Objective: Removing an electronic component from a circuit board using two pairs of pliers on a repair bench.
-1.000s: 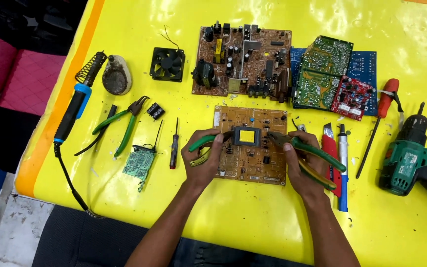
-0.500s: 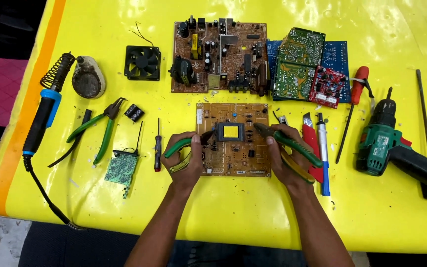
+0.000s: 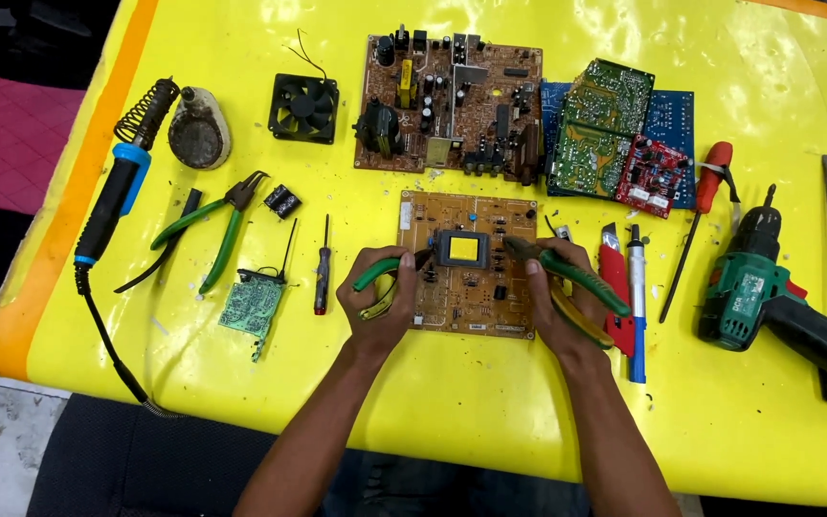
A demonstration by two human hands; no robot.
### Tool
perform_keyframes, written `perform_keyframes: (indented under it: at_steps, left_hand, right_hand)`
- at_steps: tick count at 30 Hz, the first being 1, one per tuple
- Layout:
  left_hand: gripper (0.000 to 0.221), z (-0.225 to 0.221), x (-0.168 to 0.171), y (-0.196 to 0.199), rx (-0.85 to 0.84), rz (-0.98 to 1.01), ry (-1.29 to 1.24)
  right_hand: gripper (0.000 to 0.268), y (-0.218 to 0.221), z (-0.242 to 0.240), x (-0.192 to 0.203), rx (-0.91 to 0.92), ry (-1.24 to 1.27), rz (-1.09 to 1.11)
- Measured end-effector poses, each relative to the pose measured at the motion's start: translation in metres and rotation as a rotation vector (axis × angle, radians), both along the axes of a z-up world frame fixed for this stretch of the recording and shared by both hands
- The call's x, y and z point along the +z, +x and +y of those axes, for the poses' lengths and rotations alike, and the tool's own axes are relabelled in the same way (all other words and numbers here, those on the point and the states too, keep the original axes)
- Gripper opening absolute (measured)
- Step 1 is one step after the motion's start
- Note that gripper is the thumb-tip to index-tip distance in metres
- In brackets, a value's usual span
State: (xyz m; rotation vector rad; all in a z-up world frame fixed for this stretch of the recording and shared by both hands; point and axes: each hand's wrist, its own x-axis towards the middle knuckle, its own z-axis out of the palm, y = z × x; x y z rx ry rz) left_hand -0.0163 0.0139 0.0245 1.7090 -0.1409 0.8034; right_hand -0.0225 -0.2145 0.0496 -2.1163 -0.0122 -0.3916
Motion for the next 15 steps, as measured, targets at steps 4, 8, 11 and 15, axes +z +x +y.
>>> perform_keyframes:
  at_steps: [4, 8, 11, 15]
  left_hand:
    - [0.004, 0.000, 0.002, -0.001, 0.011, -0.003, -0.004]
    - [0.003, 0.001, -0.005, 0.002, 0.016, -0.019, -0.023]
    - [0.002, 0.001, -0.005, 0.001, 0.010, -0.028, -0.045]
    - [0.003, 0.001, -0.003, 0.001, 0.027, -0.027, -0.030]
  right_hand:
    - [0.023, -0.001, -0.002, -0.001, -0.021, 0.062, 0.004]
    - [0.021, 0.002, 0.001, 0.008, -0.018, 0.057, 0.011]
    - [0.022, 0.002, 0.001, 0.006, 0.002, 0.063, -0.030]
    - [0.021, 0.001, -0.005, -0.003, 0.037, 0.174, -0.068]
